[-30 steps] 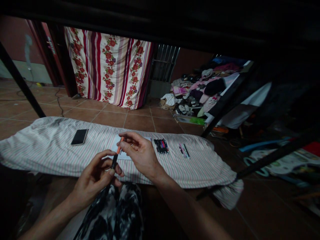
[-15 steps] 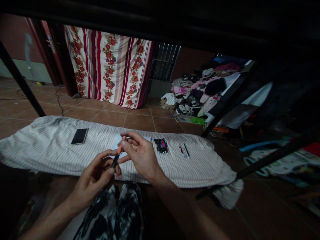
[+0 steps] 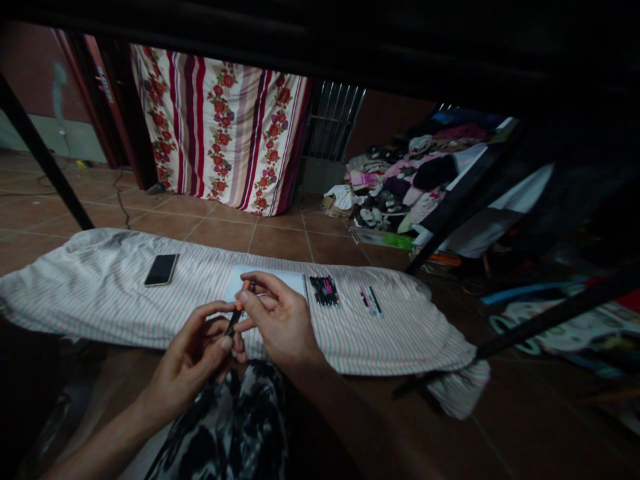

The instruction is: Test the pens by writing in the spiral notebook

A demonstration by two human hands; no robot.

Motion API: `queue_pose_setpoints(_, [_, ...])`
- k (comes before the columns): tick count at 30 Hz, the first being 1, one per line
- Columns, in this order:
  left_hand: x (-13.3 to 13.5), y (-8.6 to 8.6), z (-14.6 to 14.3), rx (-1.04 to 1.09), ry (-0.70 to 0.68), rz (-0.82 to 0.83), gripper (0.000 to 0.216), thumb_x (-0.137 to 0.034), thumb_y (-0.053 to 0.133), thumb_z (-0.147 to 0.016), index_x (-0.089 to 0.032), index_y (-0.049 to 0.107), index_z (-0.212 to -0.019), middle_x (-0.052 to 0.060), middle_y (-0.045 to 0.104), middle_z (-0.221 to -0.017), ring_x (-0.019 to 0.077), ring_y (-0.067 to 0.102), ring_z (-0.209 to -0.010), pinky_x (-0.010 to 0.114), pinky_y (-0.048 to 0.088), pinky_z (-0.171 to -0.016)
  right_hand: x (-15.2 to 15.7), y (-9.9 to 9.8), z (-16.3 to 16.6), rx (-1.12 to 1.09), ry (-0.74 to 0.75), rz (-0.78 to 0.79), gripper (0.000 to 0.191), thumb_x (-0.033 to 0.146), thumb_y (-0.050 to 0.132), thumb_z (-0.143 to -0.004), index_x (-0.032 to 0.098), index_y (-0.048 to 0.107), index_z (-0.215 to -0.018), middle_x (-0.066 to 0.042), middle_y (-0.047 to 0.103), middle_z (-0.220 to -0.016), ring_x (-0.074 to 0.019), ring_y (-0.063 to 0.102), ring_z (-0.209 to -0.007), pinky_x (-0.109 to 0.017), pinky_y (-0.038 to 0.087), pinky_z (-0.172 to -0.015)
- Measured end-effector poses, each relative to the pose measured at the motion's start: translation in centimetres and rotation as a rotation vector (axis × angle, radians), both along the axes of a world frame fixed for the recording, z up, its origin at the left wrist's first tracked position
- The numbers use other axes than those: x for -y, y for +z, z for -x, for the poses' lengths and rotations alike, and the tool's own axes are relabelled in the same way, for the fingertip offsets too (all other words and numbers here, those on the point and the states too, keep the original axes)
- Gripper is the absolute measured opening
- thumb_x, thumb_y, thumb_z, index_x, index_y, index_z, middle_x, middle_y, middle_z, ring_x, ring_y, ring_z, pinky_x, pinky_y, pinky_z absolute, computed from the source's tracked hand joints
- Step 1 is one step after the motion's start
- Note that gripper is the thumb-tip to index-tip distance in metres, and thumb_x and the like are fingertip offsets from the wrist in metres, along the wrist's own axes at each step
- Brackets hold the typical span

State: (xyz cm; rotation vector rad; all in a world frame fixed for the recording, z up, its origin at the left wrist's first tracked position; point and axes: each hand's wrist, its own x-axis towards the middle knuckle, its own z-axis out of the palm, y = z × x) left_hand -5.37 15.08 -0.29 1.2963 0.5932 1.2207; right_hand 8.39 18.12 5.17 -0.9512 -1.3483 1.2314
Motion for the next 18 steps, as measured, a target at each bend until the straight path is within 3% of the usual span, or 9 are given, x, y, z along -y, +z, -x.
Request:
queue_pose_setpoints(8, [0.1,0.2,-0.4,0.059,0.006,0.025,0.034,-0.033,0.054,-0.086,-0.022,0.035,-0.112,-0.001,0.057,-0.073,0.0081,0.053,-0.055,0.018,0.043,-0.048,0.2,-0.5,0.3,0.012,-0.009,0.000,0.035,0.039,0.070,-0.070,0.019,0.060,-0.097,0.001,0.059,-0.077,-0.0081,0.061,-0.057,-0.019,0.057,-0.047])
queue_pose_setpoints(18, [-1.4,0.2,0.3,0.117,-0.036,0.039,0.033,-0.027,0.058,-0.084,-0.020,0.034,-0.106,-0.003,0.060,-0.074,0.0095,0.060,-0.057,0.022,0.049,-0.054,-1.3,-0.1,0.6,-0.025,0.010,-0.040,0.033,0.033,0.070,-0.070,0.019,0.060,-0.098,0.001,0.058,-0.078,-0.0095,0.061,-0.066,-0.021,0.060,-0.050])
